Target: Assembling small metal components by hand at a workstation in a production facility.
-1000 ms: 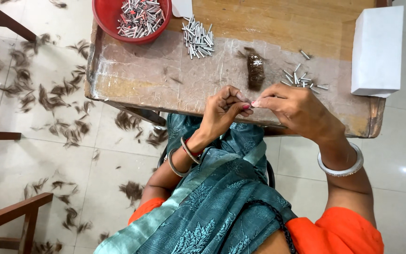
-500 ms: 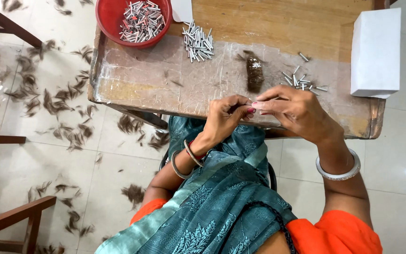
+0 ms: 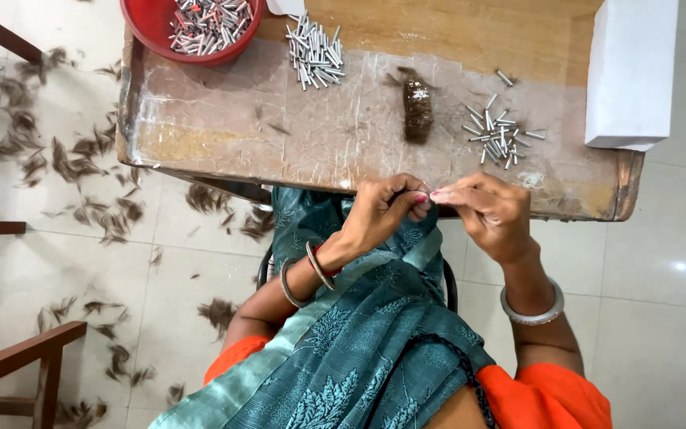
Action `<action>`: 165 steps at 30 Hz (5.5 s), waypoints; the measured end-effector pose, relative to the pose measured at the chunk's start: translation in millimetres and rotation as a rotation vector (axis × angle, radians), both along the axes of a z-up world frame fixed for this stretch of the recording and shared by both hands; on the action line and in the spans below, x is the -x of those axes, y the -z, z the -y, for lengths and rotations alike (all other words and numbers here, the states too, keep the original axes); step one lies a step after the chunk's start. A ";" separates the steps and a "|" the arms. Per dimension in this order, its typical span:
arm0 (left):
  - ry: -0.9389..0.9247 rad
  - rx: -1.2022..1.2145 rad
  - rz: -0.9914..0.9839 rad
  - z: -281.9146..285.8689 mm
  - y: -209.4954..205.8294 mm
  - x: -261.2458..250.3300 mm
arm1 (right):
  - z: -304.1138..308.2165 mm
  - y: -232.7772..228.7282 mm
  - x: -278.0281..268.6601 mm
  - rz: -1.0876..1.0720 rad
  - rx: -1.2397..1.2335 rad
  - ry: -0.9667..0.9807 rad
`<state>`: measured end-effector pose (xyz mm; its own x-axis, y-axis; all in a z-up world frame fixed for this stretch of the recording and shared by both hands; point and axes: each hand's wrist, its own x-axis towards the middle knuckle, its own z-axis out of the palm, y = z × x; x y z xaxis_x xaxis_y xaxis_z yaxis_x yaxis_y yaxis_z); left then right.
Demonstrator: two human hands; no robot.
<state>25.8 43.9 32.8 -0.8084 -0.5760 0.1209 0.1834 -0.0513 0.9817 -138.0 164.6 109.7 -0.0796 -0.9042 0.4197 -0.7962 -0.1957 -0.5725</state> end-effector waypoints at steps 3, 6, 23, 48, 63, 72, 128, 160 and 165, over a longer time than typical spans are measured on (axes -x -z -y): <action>0.056 -0.065 0.035 -7.8 10.9 8.1 | -12.1 16.6 -0.4 0.069 0.020 0.077; 0.109 -0.097 0.055 -8.8 9.2 14.6 | -21.6 38.5 16.2 0.160 0.030 0.116; -0.483 0.015 -0.302 44.1 20.0 37.1 | 126.9 -7.0 49.1 -0.474 -0.428 0.014; -0.250 -0.168 -0.329 20.3 13.6 35.3 | 58.1 -5.1 14.2 -0.071 -0.287 -0.012; -0.241 -0.074 -0.204 2.2 2.8 59.2 | 58.0 64.3 -31.5 1.118 0.066 -0.039; -0.336 -0.092 -0.269 17.0 12.5 44.6 | 26.4 50.5 -0.5 0.490 0.181 0.225; 0.254 -0.178 -0.296 49.6 -9.6 -1.5 | 23.6 34.1 45.4 0.725 -0.336 -0.016; -0.424 0.417 -0.252 36.5 -6.2 0.6 | 45.0 71.1 -4.1 1.450 -0.077 -0.069; -0.431 0.260 -0.351 44.5 17.5 2.5 | 44.4 22.7 -0.4 0.471 0.102 0.160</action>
<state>23.3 -0.6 15.2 -0.3951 -0.7584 0.5184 0.4493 0.3326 0.8291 -137.6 120.2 87.0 -0.4161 -0.8211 0.3907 -0.4809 -0.1660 -0.8609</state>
